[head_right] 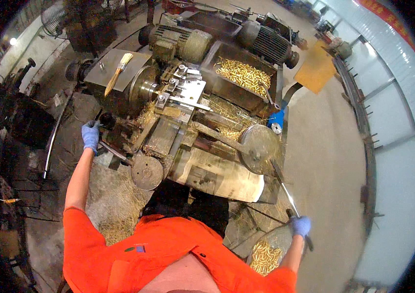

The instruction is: The person operates a metal lathe to machine small brass components. They repeatedly load a brass rod into the chuck, engage the cutting tool to shape the part, and remove the finished piece, placing it into a collection tray. The process is repeated continuously throughout the clip.

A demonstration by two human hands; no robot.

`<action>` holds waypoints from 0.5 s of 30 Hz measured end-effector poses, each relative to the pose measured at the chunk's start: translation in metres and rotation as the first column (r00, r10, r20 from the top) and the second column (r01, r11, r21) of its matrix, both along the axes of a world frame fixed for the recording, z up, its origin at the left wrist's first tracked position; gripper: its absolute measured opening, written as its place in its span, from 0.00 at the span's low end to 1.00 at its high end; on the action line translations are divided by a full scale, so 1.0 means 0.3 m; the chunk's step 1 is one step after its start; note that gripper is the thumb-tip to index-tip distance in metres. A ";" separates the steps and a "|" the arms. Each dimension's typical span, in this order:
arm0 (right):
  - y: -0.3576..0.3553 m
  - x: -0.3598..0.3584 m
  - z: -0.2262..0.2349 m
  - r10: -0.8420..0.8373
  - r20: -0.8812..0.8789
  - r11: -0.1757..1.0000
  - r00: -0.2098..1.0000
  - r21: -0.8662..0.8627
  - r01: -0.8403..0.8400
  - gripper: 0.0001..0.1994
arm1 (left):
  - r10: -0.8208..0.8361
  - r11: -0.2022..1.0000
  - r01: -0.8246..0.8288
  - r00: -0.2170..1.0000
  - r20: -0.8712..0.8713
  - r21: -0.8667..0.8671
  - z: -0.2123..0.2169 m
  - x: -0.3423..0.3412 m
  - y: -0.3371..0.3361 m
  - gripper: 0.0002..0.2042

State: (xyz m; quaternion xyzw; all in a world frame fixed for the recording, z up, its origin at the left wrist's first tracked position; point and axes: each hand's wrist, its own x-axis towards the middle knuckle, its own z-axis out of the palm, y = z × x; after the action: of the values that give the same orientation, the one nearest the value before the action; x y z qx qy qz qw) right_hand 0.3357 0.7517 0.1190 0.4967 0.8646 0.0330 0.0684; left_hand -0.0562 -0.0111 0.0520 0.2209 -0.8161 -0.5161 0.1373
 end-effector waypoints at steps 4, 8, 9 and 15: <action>-0.069 -0.105 -0.110 0.280 -0.153 0.932 0.948 0.281 -0.230 0.19 | -0.049 0.991 0.038 0.996 -0.077 -0.132 -0.020 -0.002 -0.021 0.09; 0.000 -0.283 -0.110 0.223 -0.067 0.965 0.973 0.156 -0.210 0.17 | -0.048 0.998 0.045 0.996 0.077 0.041 0.118 0.042 0.057 0.10; 0.053 -0.312 -0.093 0.232 -0.014 0.962 0.973 0.151 -0.227 0.17 | -0.035 0.996 0.027 0.994 0.106 0.080 0.139 0.051 0.074 0.10; 0.205 -0.572 -0.009 0.279 0.069 0.892 0.958 0.351 -0.285 0.18 | -0.153 0.986 0.149 0.987 -0.052 -0.075 0.114 0.131 0.078 0.09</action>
State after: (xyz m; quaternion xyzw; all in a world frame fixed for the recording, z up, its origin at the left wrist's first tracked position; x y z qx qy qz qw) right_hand 0.1642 0.8132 0.1164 0.3698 0.9063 0.2034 -0.0214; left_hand -0.0169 0.0124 0.0861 0.1387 -0.8440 -0.5019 0.1289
